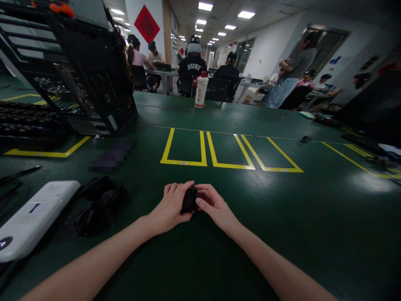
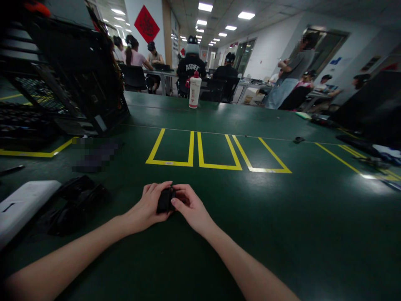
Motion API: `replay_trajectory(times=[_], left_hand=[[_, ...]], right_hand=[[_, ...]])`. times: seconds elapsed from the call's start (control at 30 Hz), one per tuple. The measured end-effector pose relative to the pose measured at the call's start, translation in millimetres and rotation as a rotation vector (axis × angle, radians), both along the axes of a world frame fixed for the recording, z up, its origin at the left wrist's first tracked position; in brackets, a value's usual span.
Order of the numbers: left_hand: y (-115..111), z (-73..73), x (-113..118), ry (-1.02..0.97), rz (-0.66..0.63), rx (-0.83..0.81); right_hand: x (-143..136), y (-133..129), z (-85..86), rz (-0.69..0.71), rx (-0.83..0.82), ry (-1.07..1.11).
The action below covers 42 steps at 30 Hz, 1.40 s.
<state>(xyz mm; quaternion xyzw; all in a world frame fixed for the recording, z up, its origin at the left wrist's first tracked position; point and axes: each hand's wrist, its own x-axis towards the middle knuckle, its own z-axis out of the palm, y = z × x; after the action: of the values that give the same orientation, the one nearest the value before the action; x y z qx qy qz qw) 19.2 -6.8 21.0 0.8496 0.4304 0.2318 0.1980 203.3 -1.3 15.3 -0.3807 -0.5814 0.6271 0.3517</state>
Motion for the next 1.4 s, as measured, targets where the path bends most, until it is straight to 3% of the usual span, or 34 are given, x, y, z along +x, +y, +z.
replay_trajectory(times=[0.27, 0.53, 0.77, 1.03, 1.2, 1.4], left_hand=[[0, 0.1, 0, -0.010, 0.015, -0.023], [0, 1.0, 0, -0.013, 0.004, -0.001], [0, 0.4, 0, 0.007, 0.016, -0.043], [-1, 1.0, 0, -0.005, 0.004, -0.022], [0, -0.3, 0, 0.009, 0.007, -0.008], [0, -0.8, 0, 0.007, 0.015, -0.025]], right_hand=[[6, 2, 4.2, 0.112, 0.018, 0.023], [1, 3, 1.8, 0.000, -0.038, 0.034], [6, 1, 3.7, 0.096, 0.000, 0.026], [1, 2, -2.3, -0.016, -0.029, 0.048], [4, 3, -3.0, 0.079, -0.024, 0.073], [4, 0, 1.1, 0.064, 0.005, 0.060]])
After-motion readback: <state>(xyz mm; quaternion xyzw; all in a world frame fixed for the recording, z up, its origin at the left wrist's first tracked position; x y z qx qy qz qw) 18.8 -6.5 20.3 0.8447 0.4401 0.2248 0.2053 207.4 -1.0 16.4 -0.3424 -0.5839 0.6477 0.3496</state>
